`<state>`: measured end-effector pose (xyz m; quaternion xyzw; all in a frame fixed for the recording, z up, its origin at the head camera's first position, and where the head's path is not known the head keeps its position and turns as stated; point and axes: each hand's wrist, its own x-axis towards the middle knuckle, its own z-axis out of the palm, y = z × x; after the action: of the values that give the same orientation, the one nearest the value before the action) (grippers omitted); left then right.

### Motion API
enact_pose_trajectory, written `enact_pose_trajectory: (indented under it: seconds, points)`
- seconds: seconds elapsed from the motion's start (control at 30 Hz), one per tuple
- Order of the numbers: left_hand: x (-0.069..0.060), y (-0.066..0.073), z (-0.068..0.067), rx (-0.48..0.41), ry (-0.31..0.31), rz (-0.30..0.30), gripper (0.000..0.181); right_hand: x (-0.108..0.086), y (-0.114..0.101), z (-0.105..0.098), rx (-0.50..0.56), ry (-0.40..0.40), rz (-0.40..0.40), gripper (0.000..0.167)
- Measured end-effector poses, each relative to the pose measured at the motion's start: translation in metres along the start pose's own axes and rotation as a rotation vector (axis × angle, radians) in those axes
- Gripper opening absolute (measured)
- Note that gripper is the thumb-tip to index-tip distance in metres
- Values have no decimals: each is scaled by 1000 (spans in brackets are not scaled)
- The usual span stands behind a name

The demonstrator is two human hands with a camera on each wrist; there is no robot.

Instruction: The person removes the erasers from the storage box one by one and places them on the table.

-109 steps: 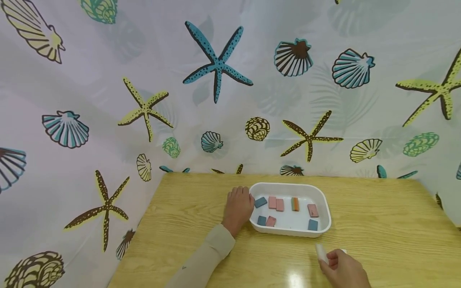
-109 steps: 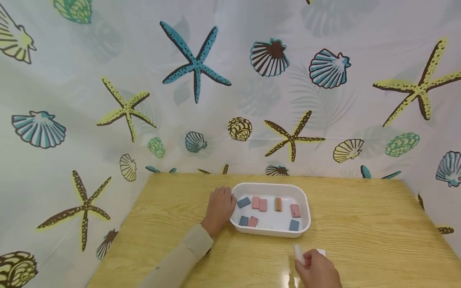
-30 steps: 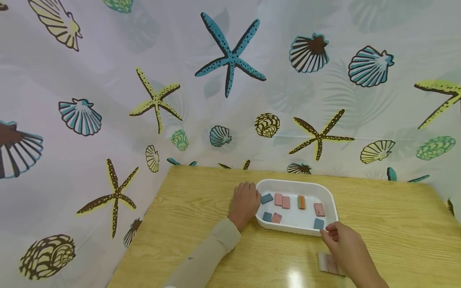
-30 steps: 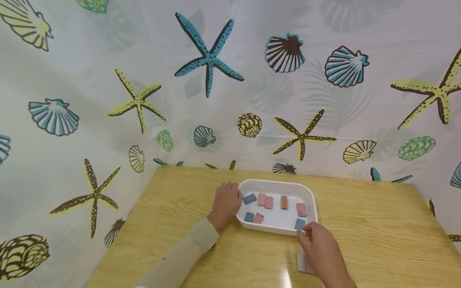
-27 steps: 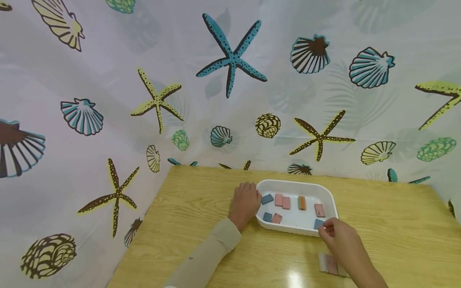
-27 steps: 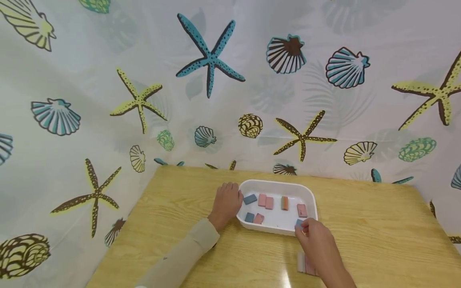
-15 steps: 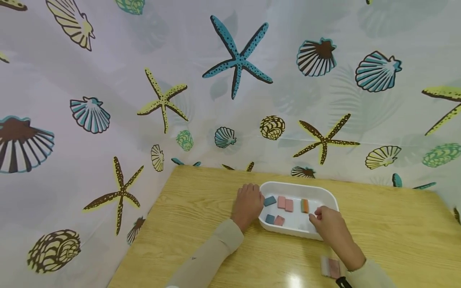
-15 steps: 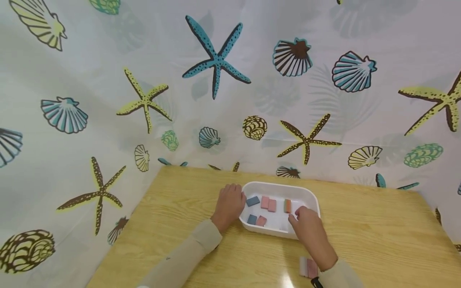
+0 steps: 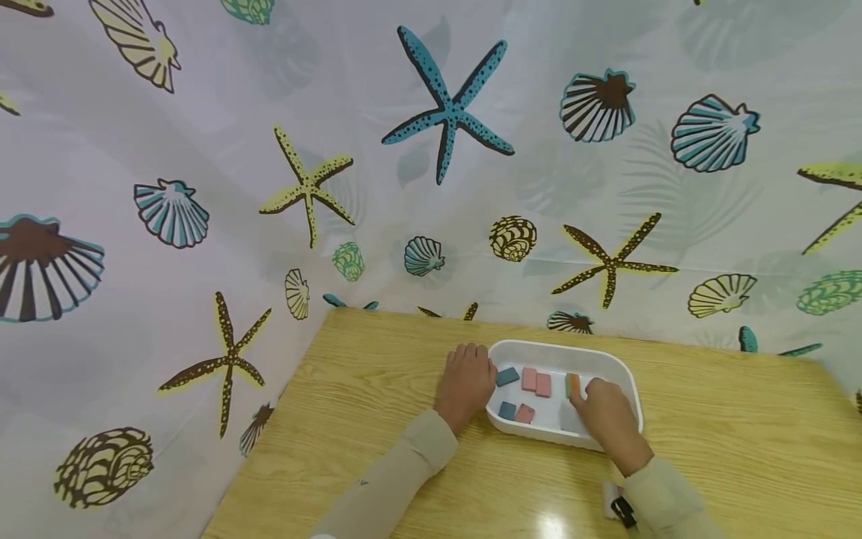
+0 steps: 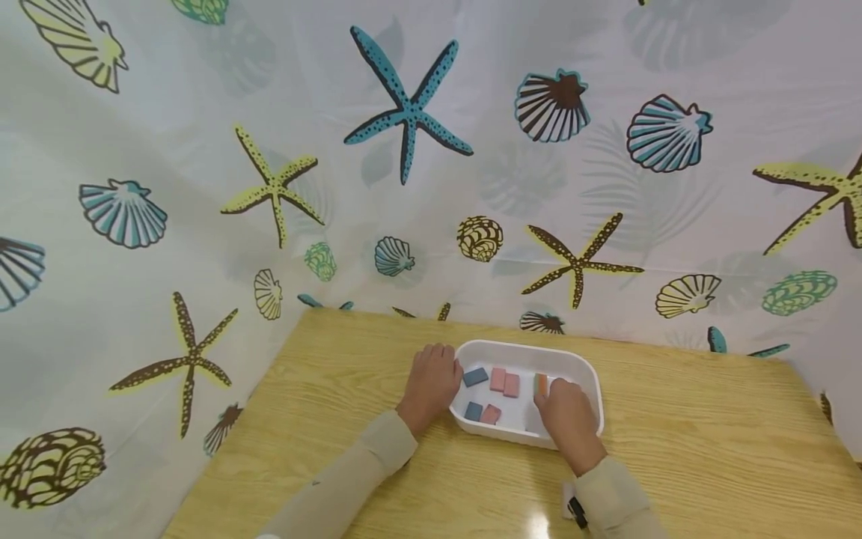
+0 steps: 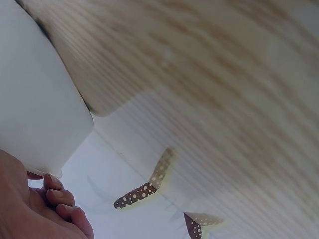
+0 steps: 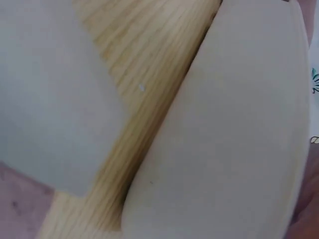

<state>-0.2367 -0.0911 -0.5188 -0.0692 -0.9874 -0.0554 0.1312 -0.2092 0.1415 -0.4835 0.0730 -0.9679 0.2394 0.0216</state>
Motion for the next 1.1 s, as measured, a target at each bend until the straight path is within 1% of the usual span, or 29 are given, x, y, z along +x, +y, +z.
enact_pose_trajectory:
  seconds: [0.13, 0.3, 0.4, 0.53, 0.63, 0.83, 1.1]
  points:
    - [0, 2, 0, -6, -12, -6, 25, 5, 2, 6, -16, 3, 14, 34]
    - [0, 5, -2, -4, -13, -2, 26, 9, 4, 9, -25, 1, 42, 33]
    - [0, 6, -4, -4, -9, -1, 27, 10, 4, 9, -14, -15, 62, 33]
    - [-1, 6, -6, -1, 17, 6, 26, 12, 3, 7, 13, -36, 81, 35]
    - [-1, 5, -5, 2, 32, 9, 25, 13, 4, 7, 33, -46, 101, 33]
    - [1, 4, -3, 21, 13, -3, 26, 17, 7, 11, 61, -72, 137, 31]
    - [-1, 1, -2, 41, 6, -13, 27, 16, 4, 14, 92, -48, 133, 27]
